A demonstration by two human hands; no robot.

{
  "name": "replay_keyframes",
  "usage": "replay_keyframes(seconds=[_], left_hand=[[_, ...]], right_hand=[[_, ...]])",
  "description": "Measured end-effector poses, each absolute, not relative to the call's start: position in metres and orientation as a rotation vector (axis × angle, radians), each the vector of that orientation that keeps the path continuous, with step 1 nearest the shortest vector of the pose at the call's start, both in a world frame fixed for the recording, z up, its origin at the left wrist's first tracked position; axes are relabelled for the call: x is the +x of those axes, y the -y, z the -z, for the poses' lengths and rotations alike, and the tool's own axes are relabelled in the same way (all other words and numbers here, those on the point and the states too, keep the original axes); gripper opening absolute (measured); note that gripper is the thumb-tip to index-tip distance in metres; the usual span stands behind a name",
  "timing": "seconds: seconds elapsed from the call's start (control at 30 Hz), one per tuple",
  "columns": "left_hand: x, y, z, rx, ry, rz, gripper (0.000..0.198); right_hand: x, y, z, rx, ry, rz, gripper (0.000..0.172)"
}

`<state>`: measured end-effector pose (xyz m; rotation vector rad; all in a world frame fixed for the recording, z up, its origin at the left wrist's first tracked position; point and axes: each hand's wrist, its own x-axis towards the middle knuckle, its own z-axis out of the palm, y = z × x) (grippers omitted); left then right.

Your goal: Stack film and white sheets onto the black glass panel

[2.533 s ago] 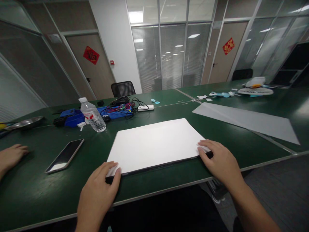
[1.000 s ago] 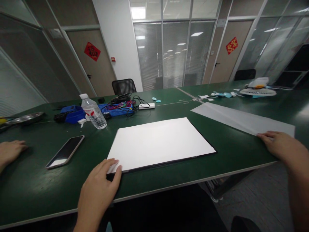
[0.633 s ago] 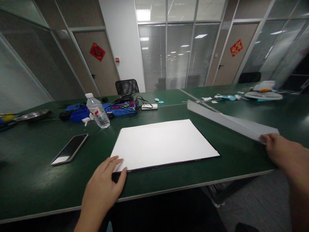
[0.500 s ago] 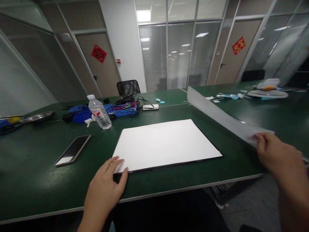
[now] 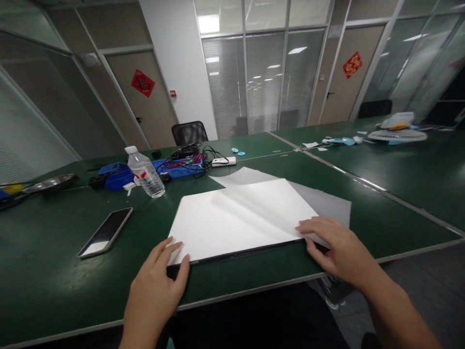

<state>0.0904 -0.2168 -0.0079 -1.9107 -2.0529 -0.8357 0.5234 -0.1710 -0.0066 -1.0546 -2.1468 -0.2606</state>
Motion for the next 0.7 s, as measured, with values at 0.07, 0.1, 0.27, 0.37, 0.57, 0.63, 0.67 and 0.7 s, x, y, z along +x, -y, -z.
replay_keyframes(seconds=[0.07, 0.1, 0.27, 0.37, 0.57, 0.63, 0.67, 0.7], left_hand=[[0.089, 0.217, 0.008, -1.909, 2.080, 0.841, 0.041], [0.089, 0.217, 0.009, -1.913, 2.089, 0.846, 0.043], [0.089, 0.216, 0.008, -1.874, 2.143, 0.907, 0.057], [0.089, 0.217, 0.007, -1.873, 2.141, 0.952, 0.062], [0.085, 0.216, 0.011, -1.924, 2.067, 0.965, 0.054], [0.084, 0.216, 0.011, -1.935, 2.064, 0.955, 0.054], [0.084, 0.216, 0.011, -1.939, 2.068, 0.950, 0.054], [0.084, 0.216, 0.011, -1.944, 2.072, 0.946, 0.054]], right_hand=[[0.524, 0.174, 0.004, -0.950, 2.177, 0.242, 0.024], [0.525, 0.175, 0.003, -0.915, 2.187, 0.245, 0.025], [0.530, 0.174, 0.006, -0.892, 2.162, 0.298, 0.028], [0.532, 0.169, 0.010, -0.982, 2.092, 0.282, 0.022], [0.529, 0.163, 0.017, -1.285, 2.041, 0.115, 0.022], [0.528, 0.163, 0.018, -1.291, 2.035, 0.106, 0.023], [0.528, 0.163, 0.018, -1.281, 2.030, 0.114, 0.023], [0.528, 0.163, 0.019, -1.269, 2.027, 0.121, 0.023]])
